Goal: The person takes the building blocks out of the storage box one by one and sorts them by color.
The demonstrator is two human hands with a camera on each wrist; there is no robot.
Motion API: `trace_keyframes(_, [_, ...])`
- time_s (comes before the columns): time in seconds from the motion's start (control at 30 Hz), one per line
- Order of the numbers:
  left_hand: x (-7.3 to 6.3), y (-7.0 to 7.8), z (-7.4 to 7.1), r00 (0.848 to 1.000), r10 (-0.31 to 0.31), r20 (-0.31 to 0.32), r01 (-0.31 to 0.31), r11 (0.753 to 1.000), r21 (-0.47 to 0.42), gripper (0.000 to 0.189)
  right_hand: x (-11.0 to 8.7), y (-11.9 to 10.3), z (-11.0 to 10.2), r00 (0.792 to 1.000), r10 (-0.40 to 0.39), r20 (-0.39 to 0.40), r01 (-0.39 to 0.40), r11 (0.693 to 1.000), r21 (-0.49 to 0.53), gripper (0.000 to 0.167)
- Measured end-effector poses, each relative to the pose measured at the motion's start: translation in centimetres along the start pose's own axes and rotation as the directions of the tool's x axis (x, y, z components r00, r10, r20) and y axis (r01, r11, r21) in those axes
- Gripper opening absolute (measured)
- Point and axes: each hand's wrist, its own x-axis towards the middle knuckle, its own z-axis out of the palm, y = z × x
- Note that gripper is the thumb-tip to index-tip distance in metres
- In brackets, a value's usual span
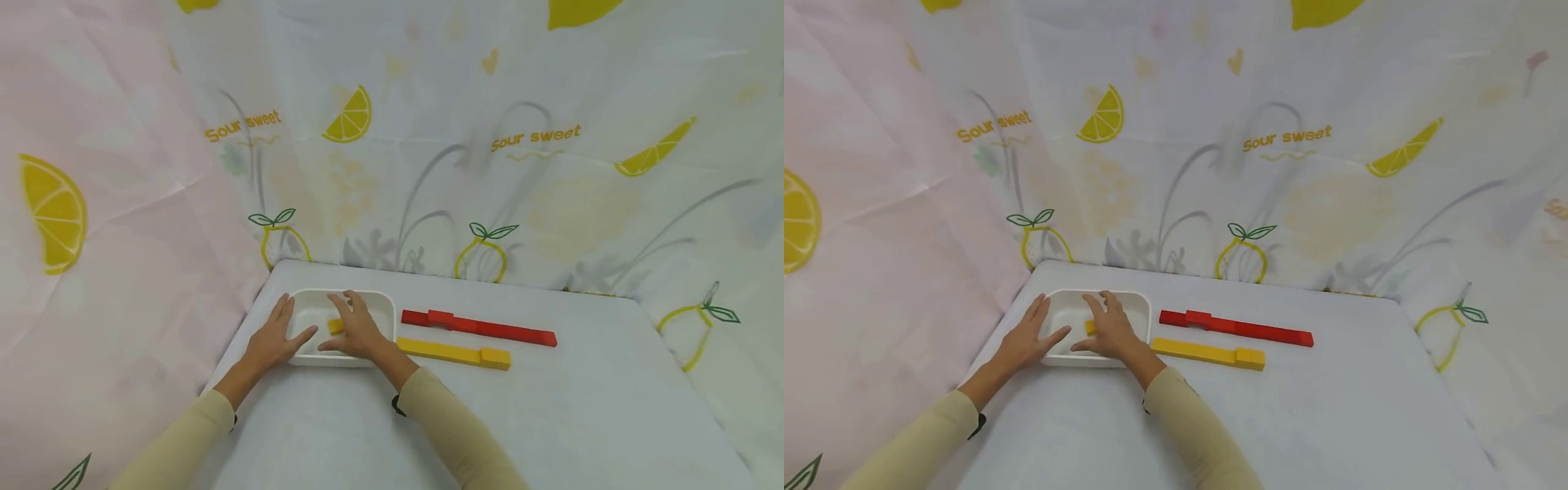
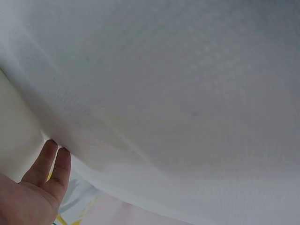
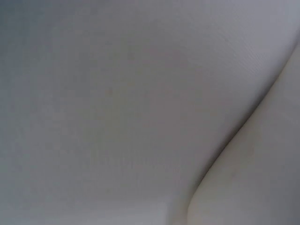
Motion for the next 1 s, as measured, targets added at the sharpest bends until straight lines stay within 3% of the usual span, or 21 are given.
trace_keyframes(0.23, [0.2,0.2,-0.2,1.000,0.002,-0.009,-0.002,1.000,0.013,0.101,0.9,0.3,0.5,0.984,0.133,0.122,-0.152,0.975,0.161,0.100])
trace_keyframes(0.33, [0.4,0.1,-0.5,1.000,0.010,-0.009,-0.010,1.000,0.024,0.101,1.4,0.3,0.7,0.972,0.162,0.172,-0.189,0.969,0.157,0.093])
trace_keyframes(0.6, [0.4,0.0,-0.5,1.000,0.010,0.004,-0.010,1.000,0.022,0.100,1.8,0.3,1.0,0.948,0.183,0.259,-0.203,0.978,0.052,0.060])
trace_keyframes(0.83, [0.1,0.0,-0.1,1.000,0.017,0.004,-0.017,1.000,0.005,0.099,1.6,0.3,1.3,0.954,0.162,0.254,-0.159,0.987,-0.029,0.044])
trace_keyframes(1.0, [0.2,0.1,-0.1,1.000,-0.002,0.015,0.002,1.000,0.004,0.099,1.5,0.6,1.2,0.964,0.151,0.217,-0.163,0.986,0.037,0.041])
